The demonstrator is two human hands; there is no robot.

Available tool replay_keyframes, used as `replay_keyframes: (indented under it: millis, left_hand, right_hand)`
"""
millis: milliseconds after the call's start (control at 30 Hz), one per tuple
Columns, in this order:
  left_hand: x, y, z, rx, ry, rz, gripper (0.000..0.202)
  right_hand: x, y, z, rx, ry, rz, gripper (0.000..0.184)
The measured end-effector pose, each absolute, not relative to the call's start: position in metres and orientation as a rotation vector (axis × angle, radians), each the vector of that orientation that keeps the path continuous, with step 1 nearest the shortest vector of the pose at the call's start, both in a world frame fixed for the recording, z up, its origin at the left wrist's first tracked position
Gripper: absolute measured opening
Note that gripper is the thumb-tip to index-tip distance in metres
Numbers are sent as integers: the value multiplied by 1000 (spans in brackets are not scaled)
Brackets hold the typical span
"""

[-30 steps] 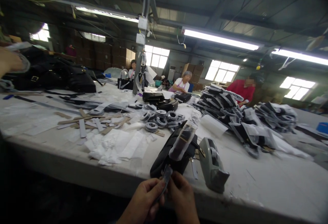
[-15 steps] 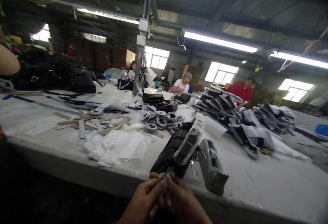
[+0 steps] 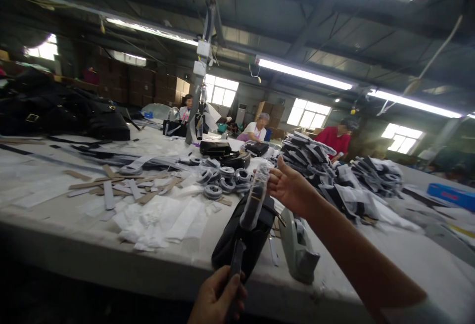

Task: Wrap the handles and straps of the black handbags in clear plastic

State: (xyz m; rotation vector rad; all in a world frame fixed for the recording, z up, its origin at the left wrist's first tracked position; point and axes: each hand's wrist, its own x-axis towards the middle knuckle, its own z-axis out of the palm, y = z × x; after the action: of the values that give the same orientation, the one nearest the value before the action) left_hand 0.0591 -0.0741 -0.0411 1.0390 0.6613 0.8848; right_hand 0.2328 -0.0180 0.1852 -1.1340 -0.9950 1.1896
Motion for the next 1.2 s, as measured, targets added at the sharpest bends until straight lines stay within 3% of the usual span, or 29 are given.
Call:
replay_keyframes:
  millis: [333, 467, 600, 733, 900, 1000, 1033, 1133, 1200]
  left_hand:
    - [6, -18, 7, 1563, 1095, 1446, 40]
    - [-6, 5, 20, 1809, 1277, 1758, 51]
    - [5, -3, 1, 1769, 1196, 1578, 46]
    - [25, -28, -29, 1560, 1053, 1289, 33]
    - [39, -36, -55, 1247, 940, 1077, 47]
    - [34, -32, -59, 1159, 908, 1042, 54]
    - [31, -31, -58, 1156, 903, 1028, 53]
    - [25, -35, -55, 1175, 875, 990, 50]
    - [25, -41, -53, 1175, 866, 1010, 49]
  right_hand:
    - [259, 31, 288, -1294, -1415, 741, 49]
    - [267, 34, 315, -1419, -1760, 508, 46]
    - [273, 40, 313, -1511, -2044, 283, 48]
    - [283, 53, 284, -1568, -2146, 249, 39]
    - [289, 33, 223, -1523, -2040, -98, 26]
    - [271, -19, 166, -1438, -1578, -412, 30]
    - [261, -37, 142, -1475, -1537, -330, 30]
    - [223, -77, 67, -1622, -1507, 504, 46]
    - [200, -83, 26, -1545, -1429, 855, 49]
